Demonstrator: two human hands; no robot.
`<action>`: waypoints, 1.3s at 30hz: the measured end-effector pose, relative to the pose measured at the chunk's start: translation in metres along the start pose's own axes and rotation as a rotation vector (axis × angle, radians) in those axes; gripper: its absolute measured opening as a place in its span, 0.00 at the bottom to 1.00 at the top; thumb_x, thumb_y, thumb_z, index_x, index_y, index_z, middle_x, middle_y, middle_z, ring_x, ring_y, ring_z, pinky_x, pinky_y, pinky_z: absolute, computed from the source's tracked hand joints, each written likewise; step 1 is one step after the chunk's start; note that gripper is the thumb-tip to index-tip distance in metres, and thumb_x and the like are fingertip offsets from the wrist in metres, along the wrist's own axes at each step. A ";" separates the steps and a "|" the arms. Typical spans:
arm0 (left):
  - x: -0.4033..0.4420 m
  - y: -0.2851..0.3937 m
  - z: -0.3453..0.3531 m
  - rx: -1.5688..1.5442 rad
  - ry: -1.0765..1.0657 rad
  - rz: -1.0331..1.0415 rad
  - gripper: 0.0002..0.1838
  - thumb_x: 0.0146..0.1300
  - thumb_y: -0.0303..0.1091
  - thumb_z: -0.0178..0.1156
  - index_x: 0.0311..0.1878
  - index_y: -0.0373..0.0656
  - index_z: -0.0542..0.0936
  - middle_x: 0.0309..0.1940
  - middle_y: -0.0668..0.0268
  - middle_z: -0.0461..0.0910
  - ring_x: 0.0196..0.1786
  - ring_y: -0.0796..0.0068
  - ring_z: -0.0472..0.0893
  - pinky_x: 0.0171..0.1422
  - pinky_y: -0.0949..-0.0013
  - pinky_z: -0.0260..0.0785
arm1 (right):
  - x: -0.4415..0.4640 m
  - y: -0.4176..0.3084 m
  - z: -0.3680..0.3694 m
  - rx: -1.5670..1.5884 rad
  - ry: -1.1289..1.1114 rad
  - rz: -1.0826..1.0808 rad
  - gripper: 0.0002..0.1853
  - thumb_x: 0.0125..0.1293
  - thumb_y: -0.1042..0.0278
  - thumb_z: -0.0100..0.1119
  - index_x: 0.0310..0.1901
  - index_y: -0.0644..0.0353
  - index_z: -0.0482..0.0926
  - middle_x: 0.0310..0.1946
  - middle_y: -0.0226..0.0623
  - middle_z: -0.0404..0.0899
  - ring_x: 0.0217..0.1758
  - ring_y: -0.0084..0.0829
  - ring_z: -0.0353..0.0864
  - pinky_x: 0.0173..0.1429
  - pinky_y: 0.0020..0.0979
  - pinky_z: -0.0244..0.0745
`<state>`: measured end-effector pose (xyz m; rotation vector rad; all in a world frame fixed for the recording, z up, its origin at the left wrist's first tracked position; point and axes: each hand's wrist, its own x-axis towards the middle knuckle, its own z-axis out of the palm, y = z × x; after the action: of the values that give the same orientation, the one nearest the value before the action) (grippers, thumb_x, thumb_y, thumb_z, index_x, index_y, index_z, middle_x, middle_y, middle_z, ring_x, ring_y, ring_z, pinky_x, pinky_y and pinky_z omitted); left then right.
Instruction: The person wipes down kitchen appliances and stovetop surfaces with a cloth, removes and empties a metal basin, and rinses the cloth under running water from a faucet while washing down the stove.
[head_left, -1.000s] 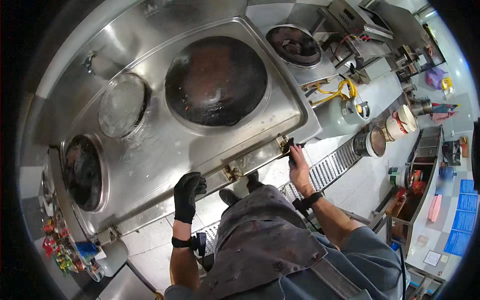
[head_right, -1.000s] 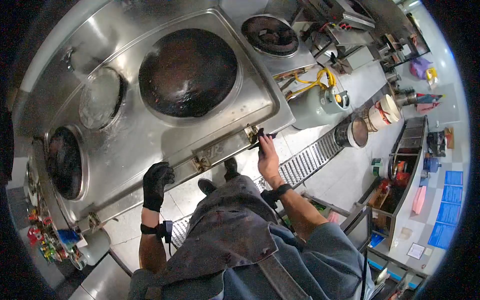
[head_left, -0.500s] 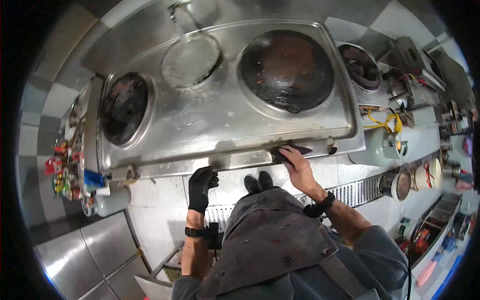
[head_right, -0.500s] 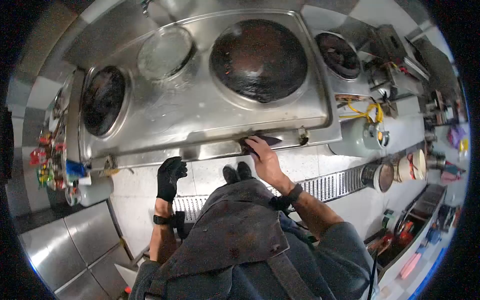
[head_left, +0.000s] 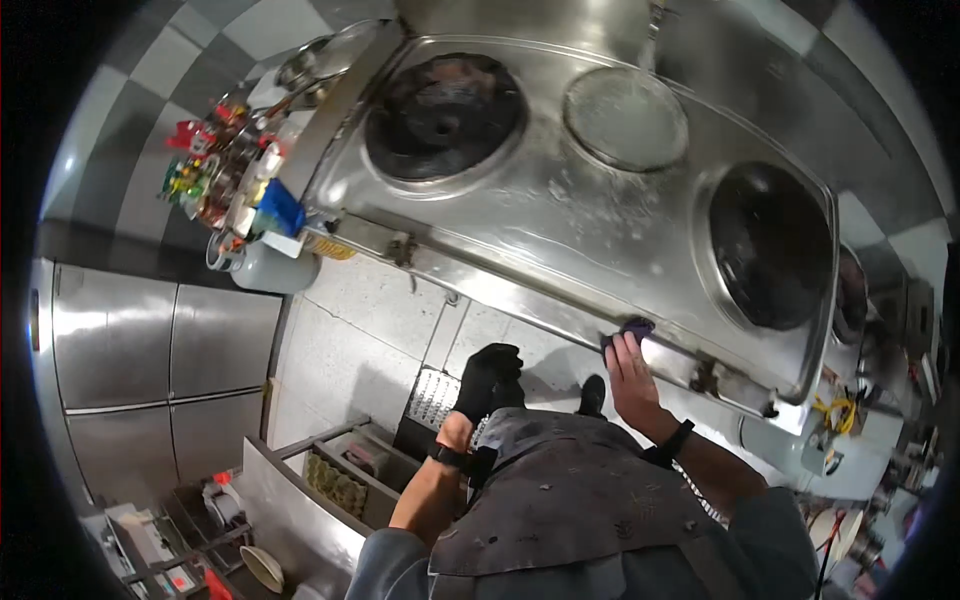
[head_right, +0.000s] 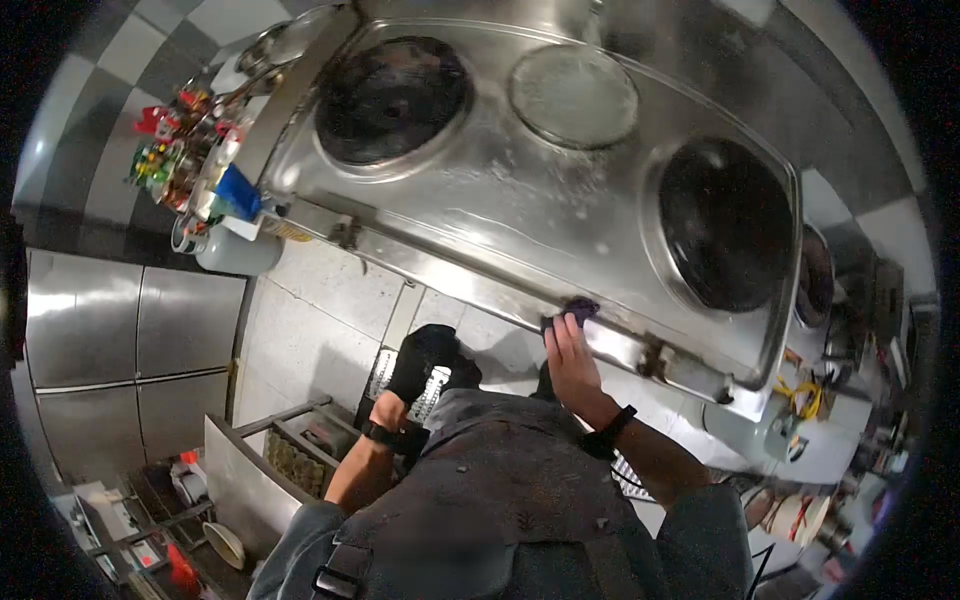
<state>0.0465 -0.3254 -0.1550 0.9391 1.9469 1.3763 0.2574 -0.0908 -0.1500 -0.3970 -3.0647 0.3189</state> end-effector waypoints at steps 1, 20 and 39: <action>0.006 -0.005 -0.026 0.076 0.017 0.083 0.12 0.67 0.24 0.60 0.52 0.34 0.83 0.40 0.57 0.87 0.42 0.69 0.86 0.49 0.67 0.79 | 0.022 -0.013 0.002 0.043 0.073 -0.137 0.31 0.66 0.74 0.54 0.69 0.78 0.63 0.74 0.64 0.58 0.81 0.62 0.53 0.83 0.54 0.54; -0.089 -0.092 -0.303 -0.842 0.640 -0.642 0.14 0.74 0.36 0.61 0.53 0.35 0.80 0.40 0.57 0.86 0.37 0.70 0.84 0.41 0.66 0.79 | 0.479 -0.326 -0.058 0.899 0.114 -0.229 0.21 0.69 0.79 0.57 0.63 0.64 0.76 0.62 0.50 0.80 0.67 0.46 0.78 0.72 0.37 0.69; -0.077 -0.112 -0.367 -0.873 0.949 -0.775 0.14 0.72 0.35 0.61 0.53 0.35 0.83 0.39 0.60 0.86 0.39 0.70 0.86 0.43 0.68 0.79 | 0.680 -0.415 0.089 -0.044 -0.666 -0.984 0.26 0.64 0.67 0.61 0.61 0.72 0.74 0.68 0.63 0.67 0.74 0.63 0.65 0.76 0.52 0.65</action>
<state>-0.2178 -0.6144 -0.1444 -0.9293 1.5927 1.9836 -0.5082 -0.3270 -0.1460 1.4434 -3.3299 0.3635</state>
